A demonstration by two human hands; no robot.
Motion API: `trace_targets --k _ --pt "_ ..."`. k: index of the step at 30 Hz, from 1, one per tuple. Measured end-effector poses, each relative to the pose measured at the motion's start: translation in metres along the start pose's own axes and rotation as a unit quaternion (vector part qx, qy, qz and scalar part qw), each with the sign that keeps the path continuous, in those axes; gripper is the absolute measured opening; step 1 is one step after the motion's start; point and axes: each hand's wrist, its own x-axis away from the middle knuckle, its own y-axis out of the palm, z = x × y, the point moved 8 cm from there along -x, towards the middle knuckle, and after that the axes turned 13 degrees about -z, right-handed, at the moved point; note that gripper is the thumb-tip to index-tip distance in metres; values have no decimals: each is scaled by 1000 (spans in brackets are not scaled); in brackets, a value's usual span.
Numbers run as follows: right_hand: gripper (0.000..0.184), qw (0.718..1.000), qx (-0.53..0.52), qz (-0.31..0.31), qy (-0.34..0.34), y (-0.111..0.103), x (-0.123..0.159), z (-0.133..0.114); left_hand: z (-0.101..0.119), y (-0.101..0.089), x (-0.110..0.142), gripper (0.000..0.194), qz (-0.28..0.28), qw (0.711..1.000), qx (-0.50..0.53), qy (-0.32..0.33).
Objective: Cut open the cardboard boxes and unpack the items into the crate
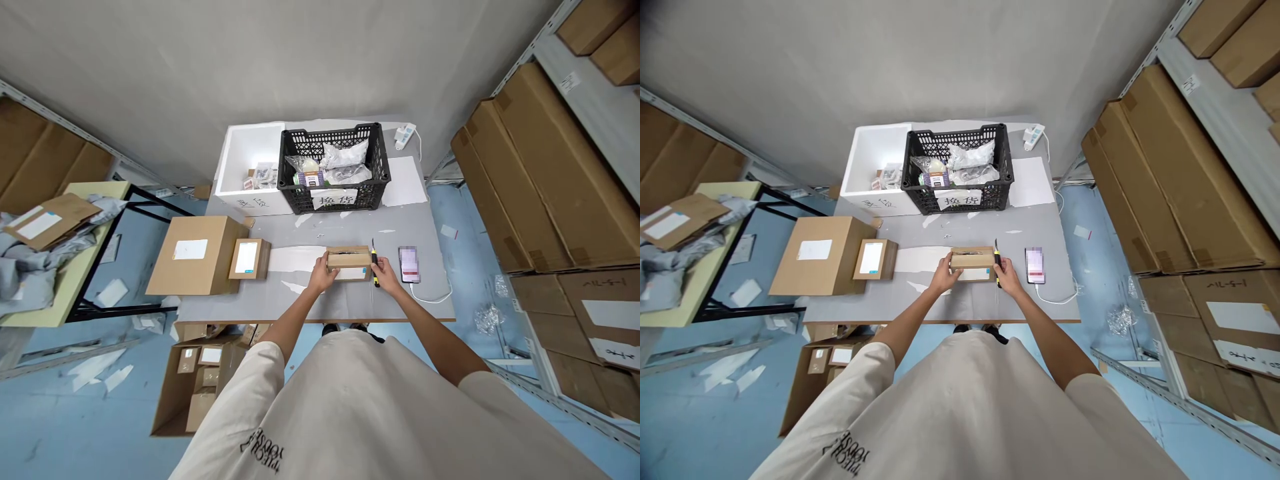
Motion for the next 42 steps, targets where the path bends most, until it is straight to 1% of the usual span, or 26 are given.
trace_targets --k 2,4,7,10,13,15,17,18,20,22,24,29,33,36,38,42 --pt "47 1000 6 19 14 -14 2 0 5 4 -9 80 -16 1000 18 -17" --pt "48 999 2 23 24 -24 5 4 6 8 -17 78 -25 998 42 -29" --pt "48 999 -10 26 35 -32 9 11 3 13 -22 77 -15 997 72 -36" --pt "47 999 -9 35 39 -33 12 16 -4 21 -21 76 -20 996 83 -34" --pt "46 999 -7 41 34 -30 13 18 -11 29 -17 78 -44 995 71 -46" --pt "47 998 -4 35 42 -26 14 18 -13 35 -14 79 -66 994 64 -54" --pt "49 998 1 26 51 -22 14 17 -11 39 -12 77 -86 993 66 -42" --pt "49 998 1 25 50 -20 14 15 -9 39 -11 77 -85 994 65 -31" --pt "48 999 -4 35 32 -21 15 8 -5 33 -9 75 -53 997 54 -14" --pt "49 998 -15 52 8 -26 15 1 -2 24 -6 69 -12 999 42 -10" --pt "48 998 -25 62 -9 -30 14 -4 2 18 -4 62 3 999 40 -10" --pt "45 998 -20 54 -7 -31 9 -6 5 17 1 53 -8 999 14 -38" --pt "42 999 -16 29 -3 -25 10 -1 0 24 1 51 -10 997 -4 -71" --pt "43 1000 -22 18 -4 -24 12 0 -3 26 0 51 -6 996 -6 -89" --pt "45 1000 -16 12 0 -24 13 -1 -2 25 0 54 -6 997 3 -80" --pt "47 1000 8 11 -6 -24 14 -11 7 20 4 62 6 999 27 -28"
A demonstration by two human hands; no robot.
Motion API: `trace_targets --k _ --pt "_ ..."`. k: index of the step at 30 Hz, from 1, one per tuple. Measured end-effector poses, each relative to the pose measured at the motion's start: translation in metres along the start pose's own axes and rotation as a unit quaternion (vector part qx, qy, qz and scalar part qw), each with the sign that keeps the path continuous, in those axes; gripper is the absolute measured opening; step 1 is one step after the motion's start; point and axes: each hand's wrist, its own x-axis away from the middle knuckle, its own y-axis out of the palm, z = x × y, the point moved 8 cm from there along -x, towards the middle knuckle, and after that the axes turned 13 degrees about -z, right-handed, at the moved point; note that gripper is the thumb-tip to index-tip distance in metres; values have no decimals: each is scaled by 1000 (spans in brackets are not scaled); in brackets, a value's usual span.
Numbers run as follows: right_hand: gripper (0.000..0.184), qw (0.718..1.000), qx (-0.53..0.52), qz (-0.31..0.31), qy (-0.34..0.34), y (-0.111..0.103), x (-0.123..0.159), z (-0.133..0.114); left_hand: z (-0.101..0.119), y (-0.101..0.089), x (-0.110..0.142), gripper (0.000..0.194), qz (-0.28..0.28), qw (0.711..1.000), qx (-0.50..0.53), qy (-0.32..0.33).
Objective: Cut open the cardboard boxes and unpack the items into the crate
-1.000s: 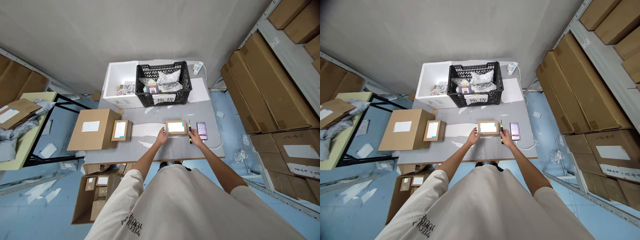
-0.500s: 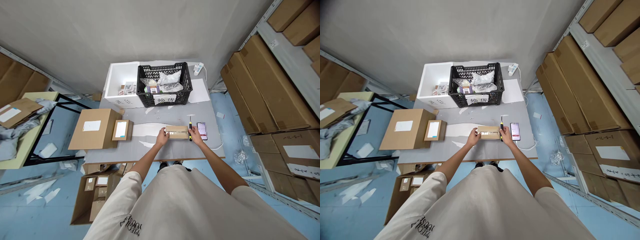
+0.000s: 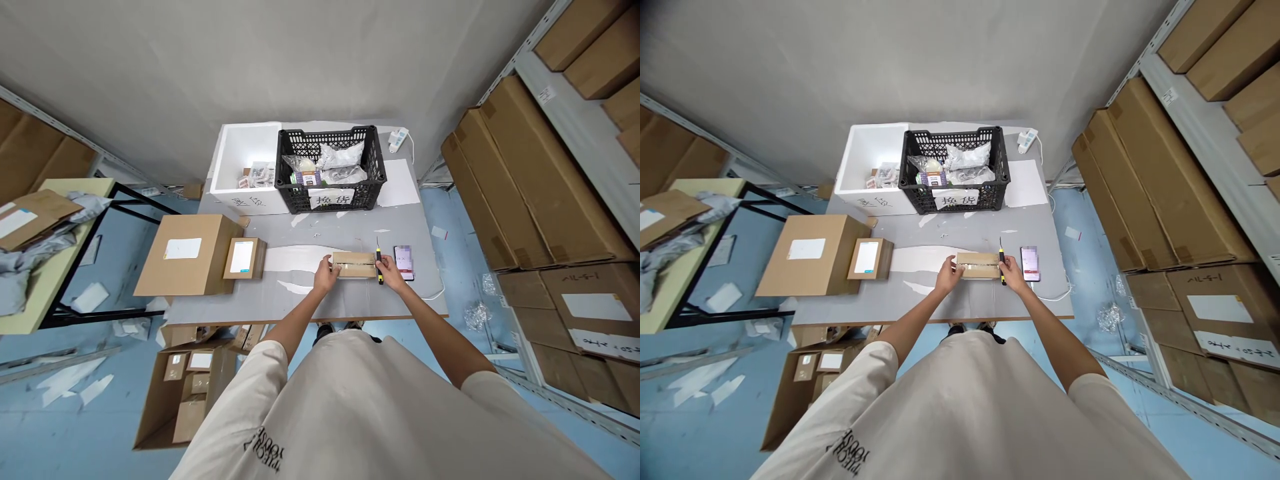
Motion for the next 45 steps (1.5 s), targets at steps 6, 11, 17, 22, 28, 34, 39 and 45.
trace_targets --k 6,11,17,22,28,34,39,45 --pt "49 999 50 6 5 -8 6 -19 19 -7 7 61 23 994 -81 69" --pt "47 983 181 -32 6 -16 15 -49 27 -8 4 48 17 981 -131 140" --pt "36 914 372 -156 -45 21 11 -96 14 -15 -11 56 21 988 -98 118" --pt "32 884 432 -172 -54 51 -9 -112 13 -18 -12 60 9 989 -94 115" --pt "32 880 441 -168 -46 59 -20 -114 11 -19 -10 60 0 990 -93 108" --pt "28 861 481 -162 -31 39 -14 -113 12 -19 -9 59 -4 988 -107 112" --pt "29 851 502 -153 -27 16 -5 -110 18 -19 -6 56 -1 983 -143 117" --pt "26 866 481 -138 -14 -8 0 -103 36 -16 3 49 -6 970 -173 169"
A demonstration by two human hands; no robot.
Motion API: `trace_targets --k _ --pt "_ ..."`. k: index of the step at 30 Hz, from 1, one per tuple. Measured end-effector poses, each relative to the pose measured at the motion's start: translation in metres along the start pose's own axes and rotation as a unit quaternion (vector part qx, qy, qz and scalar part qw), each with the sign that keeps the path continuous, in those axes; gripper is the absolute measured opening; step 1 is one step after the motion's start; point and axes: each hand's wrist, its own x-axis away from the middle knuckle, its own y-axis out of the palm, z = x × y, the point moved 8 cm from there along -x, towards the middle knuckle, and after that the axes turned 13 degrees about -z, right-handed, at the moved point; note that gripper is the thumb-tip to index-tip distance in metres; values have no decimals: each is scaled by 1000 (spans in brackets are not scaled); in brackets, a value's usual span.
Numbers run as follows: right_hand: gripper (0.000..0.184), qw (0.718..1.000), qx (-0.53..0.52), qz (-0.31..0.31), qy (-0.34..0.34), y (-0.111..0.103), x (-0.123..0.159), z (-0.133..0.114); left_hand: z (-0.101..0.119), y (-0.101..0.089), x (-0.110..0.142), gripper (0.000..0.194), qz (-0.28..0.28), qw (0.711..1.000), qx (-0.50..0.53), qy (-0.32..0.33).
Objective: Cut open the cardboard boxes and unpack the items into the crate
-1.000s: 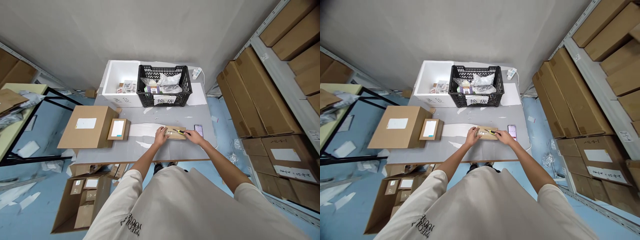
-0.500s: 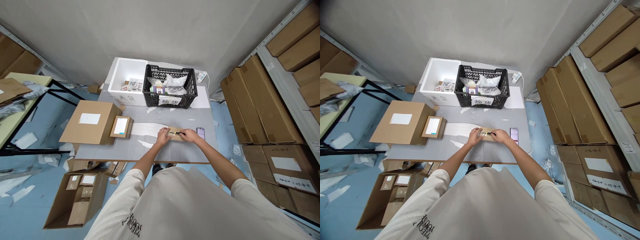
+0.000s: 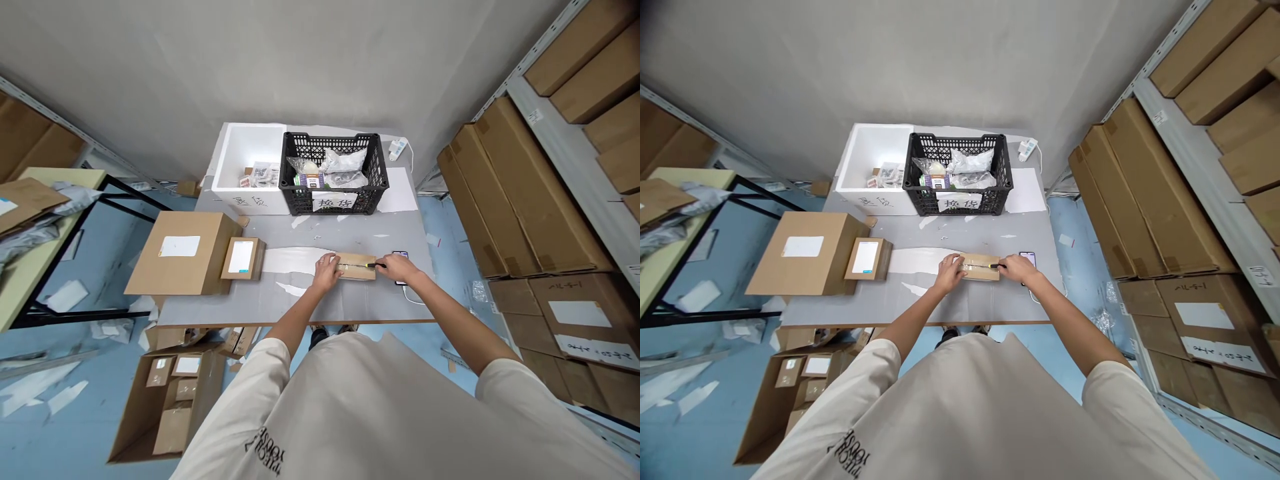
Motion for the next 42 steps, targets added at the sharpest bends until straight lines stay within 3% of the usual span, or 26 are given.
trace_targets --k 4,12,17,21,24,32,38,42 --pt "23 999 32 -17 15 -1 12 18 12 1 1 46 -14 999 -32 26" --pt "23 998 15 -7 55 -6 43 70 21 -1 1 46 -28 997 -70 6" --pt "29 993 -99 -2 68 3 58 96 55 8 -5 45 -60 990 -116 43" --pt "33 976 -210 -9 55 22 60 100 88 31 -21 49 -113 977 -165 75" --pt "33 965 -259 7 44 33 56 104 98 42 -33 46 -119 970 -204 62" --pt "37 903 -429 -19 10 76 45 124 97 52 -42 37 -136 965 -224 15" --pt "45 903 -427 -15 -53 84 40 110 98 54 -40 36 -137 965 -221 1" --pt "50 898 -435 -43 -44 91 41 106 97 54 -41 36 -138 966 -219 1"
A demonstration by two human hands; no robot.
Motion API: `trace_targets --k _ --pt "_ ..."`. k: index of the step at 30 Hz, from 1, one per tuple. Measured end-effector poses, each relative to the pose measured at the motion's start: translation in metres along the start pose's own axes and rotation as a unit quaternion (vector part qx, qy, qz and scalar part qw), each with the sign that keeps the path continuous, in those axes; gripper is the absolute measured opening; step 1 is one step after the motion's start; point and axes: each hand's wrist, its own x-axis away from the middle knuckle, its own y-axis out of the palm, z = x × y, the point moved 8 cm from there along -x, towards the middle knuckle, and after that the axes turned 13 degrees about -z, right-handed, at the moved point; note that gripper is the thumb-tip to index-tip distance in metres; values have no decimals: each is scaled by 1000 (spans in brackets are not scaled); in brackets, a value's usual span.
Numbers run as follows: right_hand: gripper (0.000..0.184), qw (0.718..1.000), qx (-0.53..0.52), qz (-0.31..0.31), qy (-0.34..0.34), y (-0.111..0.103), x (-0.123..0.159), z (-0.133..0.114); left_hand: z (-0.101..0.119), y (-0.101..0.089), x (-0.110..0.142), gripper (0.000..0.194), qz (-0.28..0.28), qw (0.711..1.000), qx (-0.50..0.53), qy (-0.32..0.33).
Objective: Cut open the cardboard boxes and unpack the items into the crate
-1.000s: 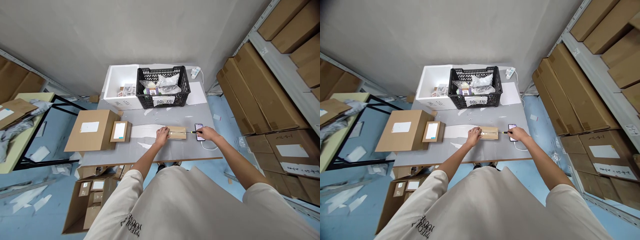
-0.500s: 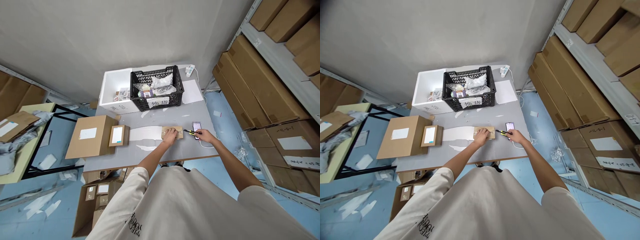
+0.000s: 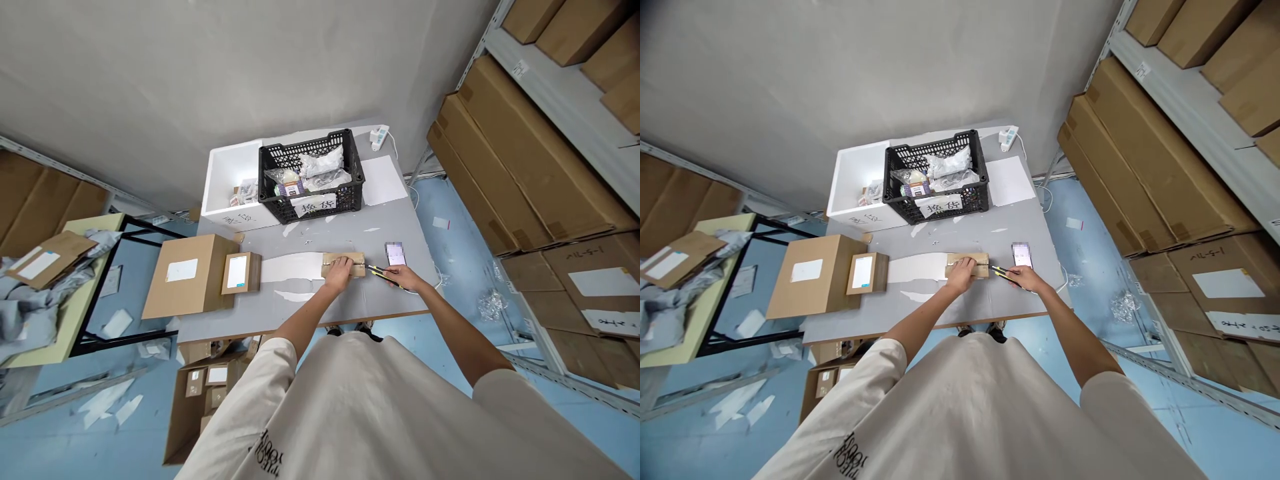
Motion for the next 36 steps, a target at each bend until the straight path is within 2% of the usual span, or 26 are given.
trace_targets --k 5,9,12,16,19,22,29,34,36 --pt "49 999 5 -31 16 0 12 8 0 -2 1 33 17 1000 9 13" --pt "52 1000 1 12 15 -14 23 8 -7 -11 -3 29 47 998 37 -2" --pt "51 999 17 48 -5 -19 26 0 -12 -15 -11 35 54 998 34 -8" --pt "40 987 121 95 -45 -19 25 -20 -18 -14 -22 54 42 999 30 -7" --pt "37 962 247 111 -36 -16 23 -29 -22 -11 -25 47 28 999 33 -21" --pt "38 940 319 120 -19 -13 18 -33 -19 -10 -20 44 45 999 26 -15" --pt "38 933 327 151 -9 -16 3 -34 -15 -7 -11 51 70 996 54 -17" --pt "38 933 320 165 9 -31 7 -23 -14 -5 -12 59 64 996 67 -19" --pt "40 933 307 189 22 -42 13 -15 -14 -4 -12 59 68 995 63 -23"
